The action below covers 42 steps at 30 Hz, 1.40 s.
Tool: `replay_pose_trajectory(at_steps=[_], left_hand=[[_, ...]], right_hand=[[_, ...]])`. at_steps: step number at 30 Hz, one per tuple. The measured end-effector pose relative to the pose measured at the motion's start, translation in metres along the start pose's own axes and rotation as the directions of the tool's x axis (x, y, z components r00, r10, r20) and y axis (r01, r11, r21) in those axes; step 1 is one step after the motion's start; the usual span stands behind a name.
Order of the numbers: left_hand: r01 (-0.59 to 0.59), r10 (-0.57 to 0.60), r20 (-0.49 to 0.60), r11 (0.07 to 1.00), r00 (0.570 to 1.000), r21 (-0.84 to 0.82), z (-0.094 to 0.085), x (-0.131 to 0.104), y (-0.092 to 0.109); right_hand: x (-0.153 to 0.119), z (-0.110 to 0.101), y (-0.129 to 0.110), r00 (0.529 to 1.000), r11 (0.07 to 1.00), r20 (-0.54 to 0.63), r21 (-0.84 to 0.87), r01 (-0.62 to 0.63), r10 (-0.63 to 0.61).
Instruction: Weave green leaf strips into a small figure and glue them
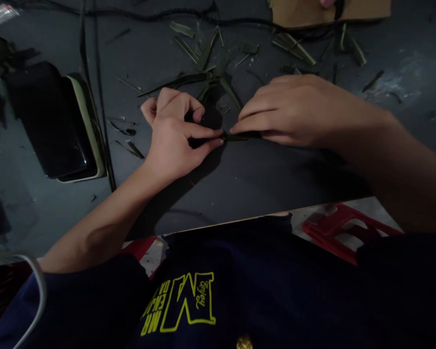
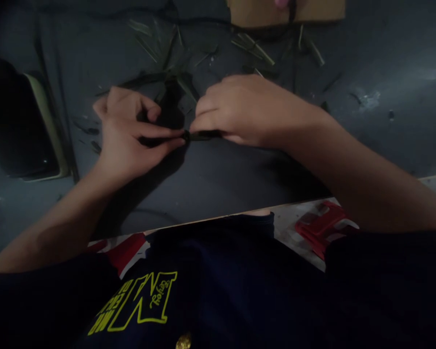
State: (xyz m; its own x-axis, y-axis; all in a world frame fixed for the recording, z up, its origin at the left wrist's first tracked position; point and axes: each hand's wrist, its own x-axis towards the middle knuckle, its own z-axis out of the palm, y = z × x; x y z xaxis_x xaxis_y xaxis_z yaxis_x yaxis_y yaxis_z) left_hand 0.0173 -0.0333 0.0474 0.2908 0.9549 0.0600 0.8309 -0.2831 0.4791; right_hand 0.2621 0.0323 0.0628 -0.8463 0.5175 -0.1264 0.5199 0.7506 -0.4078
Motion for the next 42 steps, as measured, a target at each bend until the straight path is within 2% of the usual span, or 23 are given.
replay_pose_trajectory(at_steps=[5,9,12,15,17,19,26,30,35,38,42], left_hand=[[-0.004,0.004,-0.001,1.000,1.000,0.010,-0.001,0.000,0.001],[-0.009,0.009,0.005,1.000,1.000,0.005,-0.002,-0.001,0.002],[-0.042,0.042,-0.014,0.999,0.999,-0.020,0.001,0.000,-0.003],[-0.072,0.071,-0.029,0.997,0.997,-0.032,0.004,0.001,-0.010],[-0.083,0.083,-0.024,0.996,0.996,-0.023,0.006,0.001,-0.013],[-0.094,0.094,-0.029,0.995,0.995,-0.008,0.007,0.002,-0.014],[-0.120,0.121,-0.066,0.993,0.990,0.021,0.010,0.001,-0.016],[-0.184,0.185,-0.117,0.983,0.976,0.020,0.013,0.001,-0.022],[-0.190,0.191,-0.172,0.982,0.966,0.024,0.016,0.003,-0.022],[-0.178,0.179,-0.193,0.984,0.965,0.022,0.017,0.001,-0.020],[-0.154,0.155,-0.179,0.988,0.972,0.021,0.017,-0.001,-0.019]], right_hand=[[0.000,-0.011,-0.019,0.999,0.999,0.013,-0.014,-0.037,0.037],[-0.001,-0.006,-0.018,0.999,0.996,0.054,-0.087,0.004,0.001],[-0.002,0.005,-0.009,0.989,0.971,-0.009,-0.192,0.142,-0.147],[-0.003,0.015,0.000,0.937,0.891,-0.054,-0.335,0.307,-0.344],[-0.004,0.019,0.004,0.908,0.849,-0.070,-0.391,0.356,-0.413],[-0.004,0.021,0.005,0.903,0.839,-0.083,-0.414,0.355,-0.422],[-0.004,0.025,-0.009,0.962,0.870,-0.051,-0.442,0.218,-0.267],[-0.003,0.029,-0.028,0.988,0.864,-0.121,-0.502,0.019,-0.093],[0.005,0.032,-0.045,0.967,0.866,-0.213,-0.448,-0.222,0.138],[0.011,0.029,-0.050,0.960,0.863,-0.205,-0.430,-0.264,0.192],[0.017,0.027,-0.053,0.961,0.877,-0.212,-0.408,-0.252,0.177]])
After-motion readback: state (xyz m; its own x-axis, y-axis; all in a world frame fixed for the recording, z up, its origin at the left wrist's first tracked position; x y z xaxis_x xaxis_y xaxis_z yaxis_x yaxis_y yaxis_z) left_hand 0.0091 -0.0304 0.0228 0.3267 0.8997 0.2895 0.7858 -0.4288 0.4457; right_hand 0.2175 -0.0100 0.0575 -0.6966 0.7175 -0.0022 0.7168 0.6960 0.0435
